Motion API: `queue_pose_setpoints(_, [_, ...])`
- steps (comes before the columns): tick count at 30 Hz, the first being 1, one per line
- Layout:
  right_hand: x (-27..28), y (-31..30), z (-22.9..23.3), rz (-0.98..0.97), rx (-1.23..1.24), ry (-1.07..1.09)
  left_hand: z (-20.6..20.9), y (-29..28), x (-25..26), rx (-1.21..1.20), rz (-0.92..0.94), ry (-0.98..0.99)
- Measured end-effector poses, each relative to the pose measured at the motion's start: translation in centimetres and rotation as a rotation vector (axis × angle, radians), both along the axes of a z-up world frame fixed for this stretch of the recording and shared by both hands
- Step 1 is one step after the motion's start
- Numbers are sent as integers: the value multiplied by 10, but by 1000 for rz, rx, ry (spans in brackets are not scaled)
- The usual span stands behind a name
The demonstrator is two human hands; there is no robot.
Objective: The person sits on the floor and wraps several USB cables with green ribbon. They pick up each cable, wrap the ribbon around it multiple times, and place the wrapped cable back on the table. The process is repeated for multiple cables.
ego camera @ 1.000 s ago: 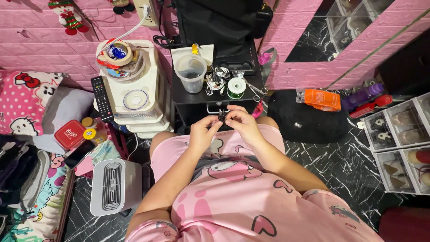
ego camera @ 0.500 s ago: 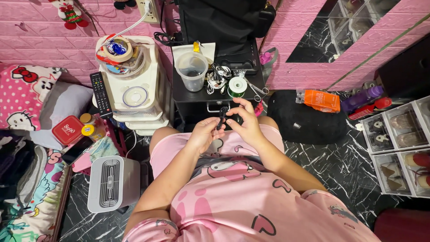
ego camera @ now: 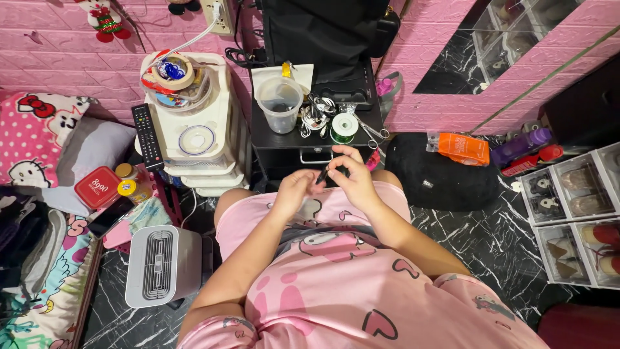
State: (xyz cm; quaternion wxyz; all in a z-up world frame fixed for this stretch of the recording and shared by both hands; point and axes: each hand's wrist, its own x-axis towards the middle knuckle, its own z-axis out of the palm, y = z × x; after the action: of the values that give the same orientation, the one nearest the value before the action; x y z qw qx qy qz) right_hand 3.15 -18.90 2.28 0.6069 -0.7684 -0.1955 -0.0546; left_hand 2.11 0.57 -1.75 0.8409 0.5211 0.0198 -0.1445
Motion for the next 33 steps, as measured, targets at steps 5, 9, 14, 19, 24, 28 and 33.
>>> queue_pose_setpoints(5, [6, 8, -37, 17, 439, 542, 5, -8, -22, 503, 267, -550])
queue_pose_setpoints(9, [5, 9, -36, 51, 395, 487, -9, -7, -14, 283, 113, -215])
queue_pose_setpoints(14, [-2, 4, -3, 101, -31, 87, -18, 11, 0, -195, -205, 262])
queue_pose_setpoints(19, [-4, 1, 7, 93, -239, -162, -14, 9, -4, -140, -159, 241])
queue_pose_setpoints(24, [0, 10, -19, 61, -41, 93, 3, -7, -23, 534, 262, -528])
queue_pose_setpoints(28, [0, 9, -32, 58, 62, 263, 18, -3, -30, 606, 402, -620])
queue_pose_setpoints(33, [-5, 10, -18, 46, 1, 194, 8, -8, -25, 548, 229, -182])
